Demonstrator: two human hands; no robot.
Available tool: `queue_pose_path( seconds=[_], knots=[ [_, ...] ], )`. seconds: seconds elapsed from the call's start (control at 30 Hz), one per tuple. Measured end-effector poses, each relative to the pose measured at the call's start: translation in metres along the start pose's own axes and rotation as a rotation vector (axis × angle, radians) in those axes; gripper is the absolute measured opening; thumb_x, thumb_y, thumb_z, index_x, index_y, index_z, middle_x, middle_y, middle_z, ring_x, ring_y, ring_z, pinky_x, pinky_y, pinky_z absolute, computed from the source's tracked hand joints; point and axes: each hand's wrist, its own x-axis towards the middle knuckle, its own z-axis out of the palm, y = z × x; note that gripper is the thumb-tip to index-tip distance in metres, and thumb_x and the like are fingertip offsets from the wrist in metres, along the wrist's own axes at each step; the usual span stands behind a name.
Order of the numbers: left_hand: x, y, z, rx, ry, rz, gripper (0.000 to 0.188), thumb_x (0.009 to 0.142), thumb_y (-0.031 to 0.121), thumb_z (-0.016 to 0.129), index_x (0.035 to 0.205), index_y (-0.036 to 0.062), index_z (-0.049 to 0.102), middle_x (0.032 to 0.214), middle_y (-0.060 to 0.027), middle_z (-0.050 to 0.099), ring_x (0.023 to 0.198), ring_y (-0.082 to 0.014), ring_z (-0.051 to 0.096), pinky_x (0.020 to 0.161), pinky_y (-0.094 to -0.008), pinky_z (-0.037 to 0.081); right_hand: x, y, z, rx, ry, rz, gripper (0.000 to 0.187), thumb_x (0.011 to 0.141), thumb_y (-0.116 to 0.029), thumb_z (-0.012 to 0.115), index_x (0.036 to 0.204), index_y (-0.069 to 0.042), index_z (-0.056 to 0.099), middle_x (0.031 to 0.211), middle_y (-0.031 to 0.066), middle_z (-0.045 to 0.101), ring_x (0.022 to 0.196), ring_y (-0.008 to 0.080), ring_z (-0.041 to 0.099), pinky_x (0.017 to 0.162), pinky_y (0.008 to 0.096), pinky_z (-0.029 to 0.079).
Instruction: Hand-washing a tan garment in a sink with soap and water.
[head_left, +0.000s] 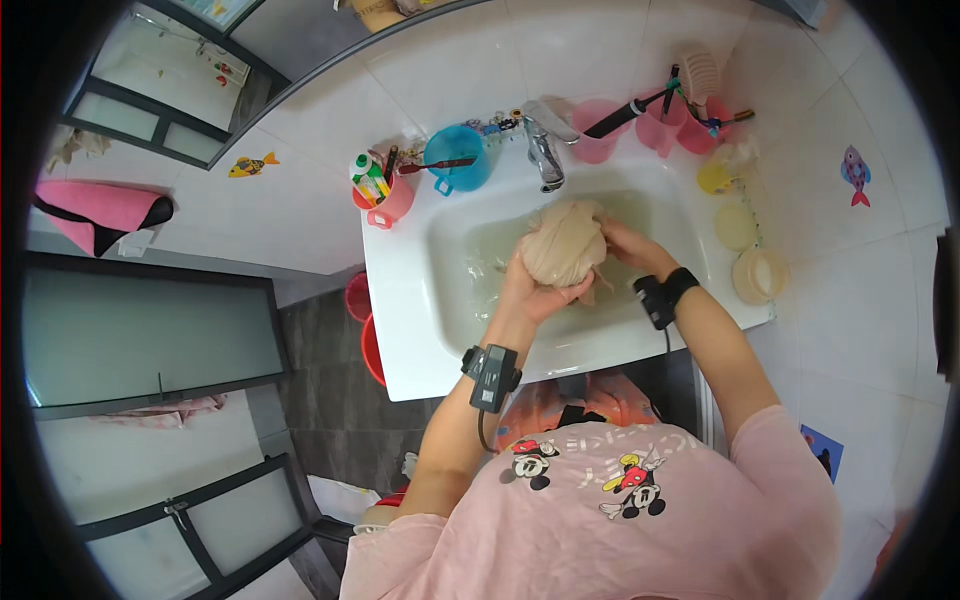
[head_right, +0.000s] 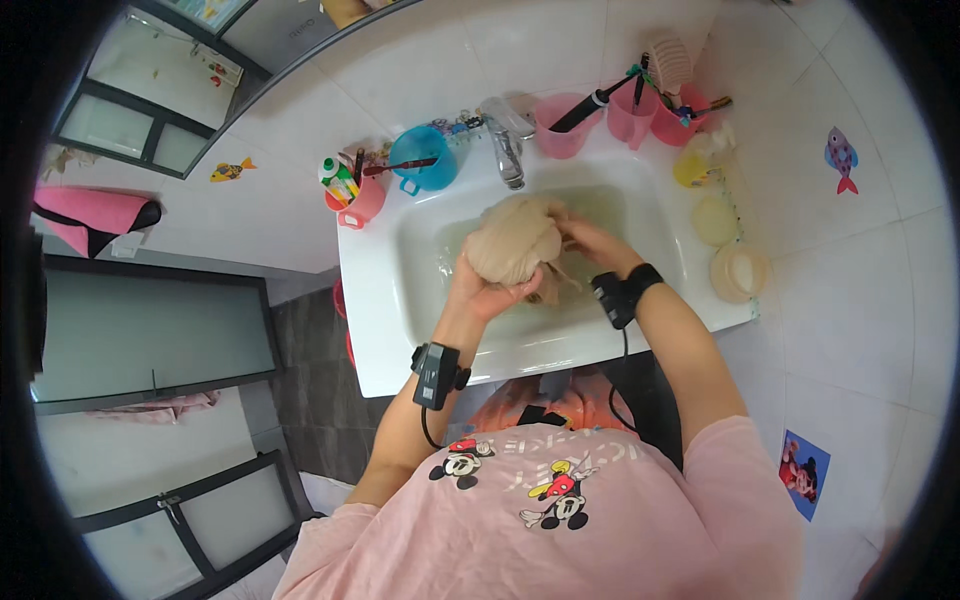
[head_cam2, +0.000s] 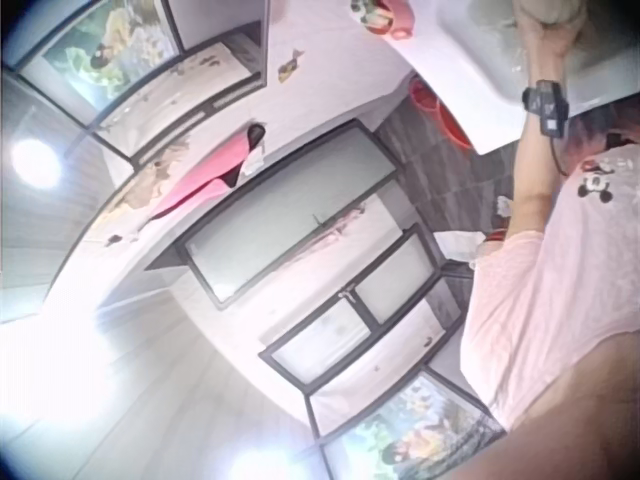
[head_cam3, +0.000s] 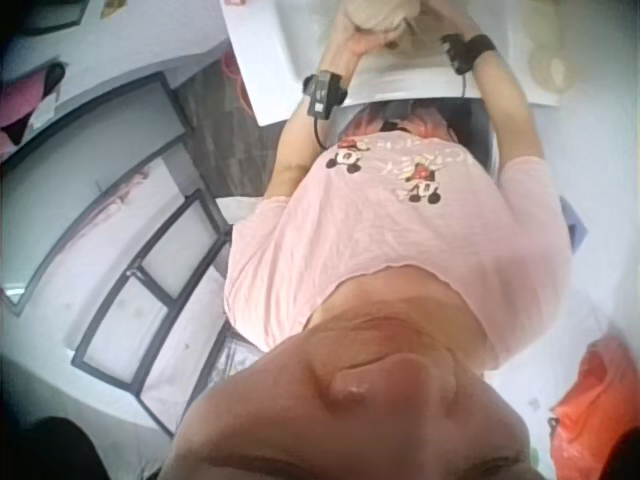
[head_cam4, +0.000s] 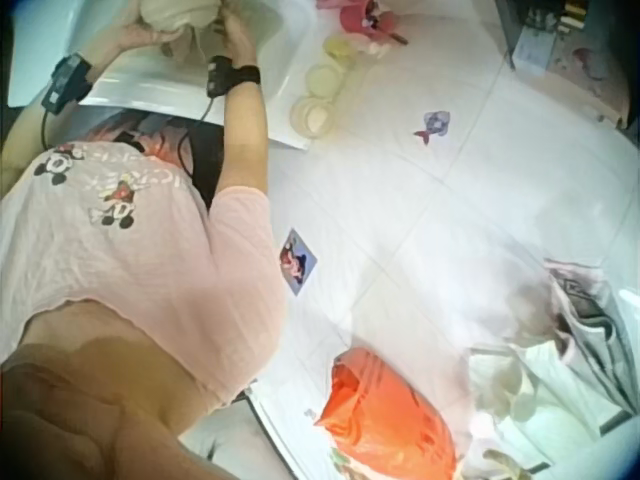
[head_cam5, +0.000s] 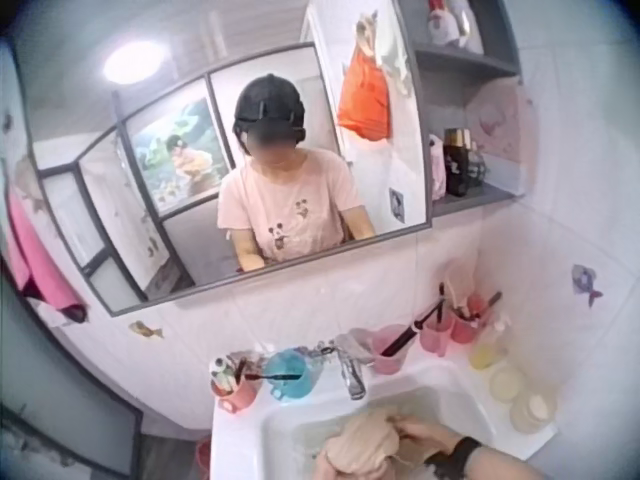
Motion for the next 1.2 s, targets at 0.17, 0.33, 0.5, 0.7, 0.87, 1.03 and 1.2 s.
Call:
queue_pose_path(
  seconds=[0.17, 0.33, 0.5, 0.7, 0.87, 1.03, 1.2],
  knots=[
    [-0.006, -0.011, 0.044, -0.217, -0.142, 0.142, 0.037, 0.081, 0.034, 0.050, 0.113, 0.0145, 0.048, 0.116, -0.0060, 0.048, 0.104, -0.0236, 0.047, 0.082, -0.0416, 0.042, -0.058, -0.001, 0.032, 0.469, 0.101, 0.109, 0.071, 0.079, -0.063, 0.041, 0.130, -0.015, 0.031, 0.131, 0.0094, 0.033, 0.120, 0.0269, 0.031, 0.096, 0.0449, 0.027],
    [-0.009, -0.025, 0.020, -0.214, 0.022, 0.169, 0.042, 0.083, 0.040, 0.050, 0.116, 0.0135, 0.046, 0.117, -0.0058, 0.049, 0.106, -0.0232, 0.047, 0.085, -0.0430, 0.041, -0.037, 0.002, 0.067, 1.031, -0.009, -0.219, 0.073, 0.078, -0.063, 0.042, 0.129, -0.012, 0.033, 0.129, 0.0091, 0.037, 0.119, 0.0236, 0.035, 0.097, 0.0413, 0.031],
    [-0.020, -0.032, -0.036, 0.278, 0.287, -0.018, 0.054, 0.081, 0.047, 0.053, 0.120, 0.0117, 0.042, 0.117, -0.0070, 0.050, 0.104, -0.0211, 0.049, 0.086, -0.0420, 0.041, -0.023, -0.025, 0.065, 0.265, 0.006, -0.103, 0.060, 0.079, -0.051, 0.052, 0.118, -0.006, 0.045, 0.114, 0.0076, 0.052, 0.102, 0.0202, 0.051, 0.087, 0.0348, 0.042],
    [0.002, 0.000, -0.086, 1.446, 0.109, 0.308, 0.072, 0.072, 0.047, 0.063, 0.122, 0.0018, 0.037, 0.112, -0.0126, 0.052, 0.101, -0.0230, 0.053, 0.084, -0.0344, 0.043, 0.020, -0.015, 0.078, -0.704, 0.108, -0.118, 0.032, 0.075, -0.025, 0.059, 0.097, -0.002, 0.058, 0.101, 0.0159, 0.058, 0.089, 0.0280, 0.058, 0.076, 0.0383, 0.047],
    [0.010, 0.004, -0.076, 2.098, 0.506, 0.065, 0.084, 0.060, 0.044, 0.072, 0.121, -0.0011, 0.035, 0.108, -0.0175, 0.054, 0.101, -0.0300, 0.053, 0.085, -0.0349, 0.042, 0.043, 0.019, 0.082, -1.244, 0.216, -0.010, 0.026, 0.070, -0.018, 0.059, 0.088, 0.000, 0.059, 0.097, 0.0237, 0.057, 0.090, 0.0374, 0.056, 0.073, 0.0426, 0.046],
    [0.008, 0.003, -0.070, 2.003, 0.683, 0.012, 0.074, 0.065, 0.044, 0.065, 0.119, 0.0004, 0.040, 0.111, -0.0168, 0.053, 0.102, -0.0285, 0.053, 0.080, -0.0440, 0.043, 0.035, -0.004, 0.110, -1.457, 0.081, -0.063, 0.038, 0.071, -0.019, 0.061, 0.103, -0.001, 0.052, 0.095, 0.0181, 0.058, 0.088, 0.0339, 0.057, 0.073, 0.0398, 0.047],
    [-0.020, 0.035, -0.081, 0.532, 0.090, -0.066, 0.048, 0.077, 0.044, 0.051, 0.112, 0.0120, 0.048, 0.109, -0.0052, 0.054, 0.095, -0.0194, 0.054, 0.072, -0.0398, 0.045, 0.020, -0.032, 0.077, -0.201, -0.113, -0.036, 0.049, 0.078, -0.027, 0.058, 0.117, -0.002, 0.040, 0.113, 0.0142, 0.048, 0.103, 0.0237, 0.048, 0.084, 0.0342, 0.041]
  ],
)
